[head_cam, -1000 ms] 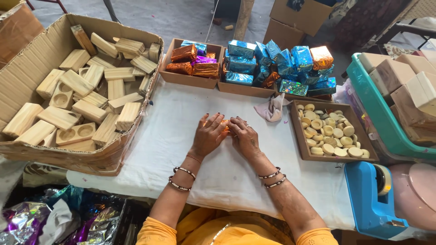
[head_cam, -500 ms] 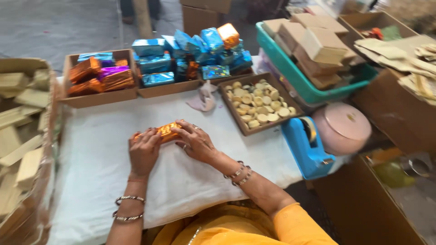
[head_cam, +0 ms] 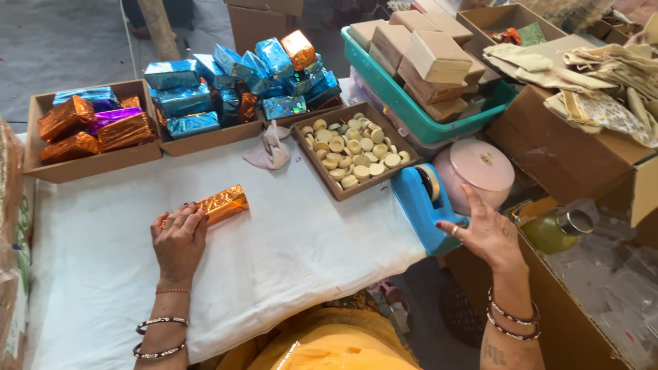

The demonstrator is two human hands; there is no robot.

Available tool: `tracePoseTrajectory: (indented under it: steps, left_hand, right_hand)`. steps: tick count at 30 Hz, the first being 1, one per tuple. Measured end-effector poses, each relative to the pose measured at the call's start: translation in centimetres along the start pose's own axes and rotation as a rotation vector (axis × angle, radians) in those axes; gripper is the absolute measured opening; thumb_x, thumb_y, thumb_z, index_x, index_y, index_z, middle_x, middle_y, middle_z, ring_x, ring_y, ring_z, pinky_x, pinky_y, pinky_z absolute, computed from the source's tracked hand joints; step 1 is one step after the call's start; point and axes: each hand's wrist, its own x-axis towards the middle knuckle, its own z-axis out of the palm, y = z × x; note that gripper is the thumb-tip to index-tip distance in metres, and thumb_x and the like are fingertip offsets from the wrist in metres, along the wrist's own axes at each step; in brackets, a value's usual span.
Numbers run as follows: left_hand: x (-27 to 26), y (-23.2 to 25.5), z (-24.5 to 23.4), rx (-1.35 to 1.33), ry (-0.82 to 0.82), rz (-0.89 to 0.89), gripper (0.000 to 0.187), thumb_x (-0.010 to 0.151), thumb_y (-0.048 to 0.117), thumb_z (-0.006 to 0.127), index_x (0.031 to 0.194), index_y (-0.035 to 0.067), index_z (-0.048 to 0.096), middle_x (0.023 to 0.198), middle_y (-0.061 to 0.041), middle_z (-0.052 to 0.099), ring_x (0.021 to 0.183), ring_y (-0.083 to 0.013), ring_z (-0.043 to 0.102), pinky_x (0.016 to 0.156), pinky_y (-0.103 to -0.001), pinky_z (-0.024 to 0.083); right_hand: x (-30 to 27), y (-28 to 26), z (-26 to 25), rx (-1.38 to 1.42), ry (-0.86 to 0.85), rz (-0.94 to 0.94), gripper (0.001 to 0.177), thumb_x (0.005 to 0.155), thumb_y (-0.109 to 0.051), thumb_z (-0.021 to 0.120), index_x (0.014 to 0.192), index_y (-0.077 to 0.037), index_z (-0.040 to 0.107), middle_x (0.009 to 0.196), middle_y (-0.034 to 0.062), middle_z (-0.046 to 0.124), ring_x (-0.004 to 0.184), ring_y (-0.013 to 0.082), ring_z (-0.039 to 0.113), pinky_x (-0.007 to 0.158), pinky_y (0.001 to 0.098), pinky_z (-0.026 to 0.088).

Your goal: Wrapping small wooden items and other products in foil or colorful paper and organizing them in boxes.

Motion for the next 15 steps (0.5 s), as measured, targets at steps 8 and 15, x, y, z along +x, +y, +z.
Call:
tracePoseTrajectory:
  steps: [8, 15]
  left_hand:
    - [-0.1, -0.1, 0.1, 0.015, -0.011, 0.005, 0.011, 0.104, 0.022, 0.069, 0.105, 0.013, 0.076, 0.122, -0.002, 0.076, 0.122, -0.0170, 0.069, 0.113, -0.042, 0.045]
    - [-0.3, -0.4, 0.1, 0.029, -0.020, 0.020, 0.011, 0.105, 0.022, 0.070, 0.105, 0.013, 0.076, 0.123, -0.002, 0.076, 0.123, -0.0183, 0.070, 0.110, -0.040, 0.047]
  right_hand:
    - [0.8, 5.2, 6.0, 0.180, -0.127, 0.059, 0.107, 0.073, -0.070, 0.073, 0.158, -0.020, 0.030, 0.135, 0.0197, 0.062, 0.121, 0.0388, 0.062, 0.099, 0.0462, 0.050]
    - [2.3, 6.2, 8.0, 0.741, -0.065, 0.131, 0.045, 0.099, -0.046, 0.062, 0.115, -0.006, 0.076, 0.103, 0.0088, 0.077, 0.095, 0.0160, 0.068, 0.086, 0.0308, 0.052]
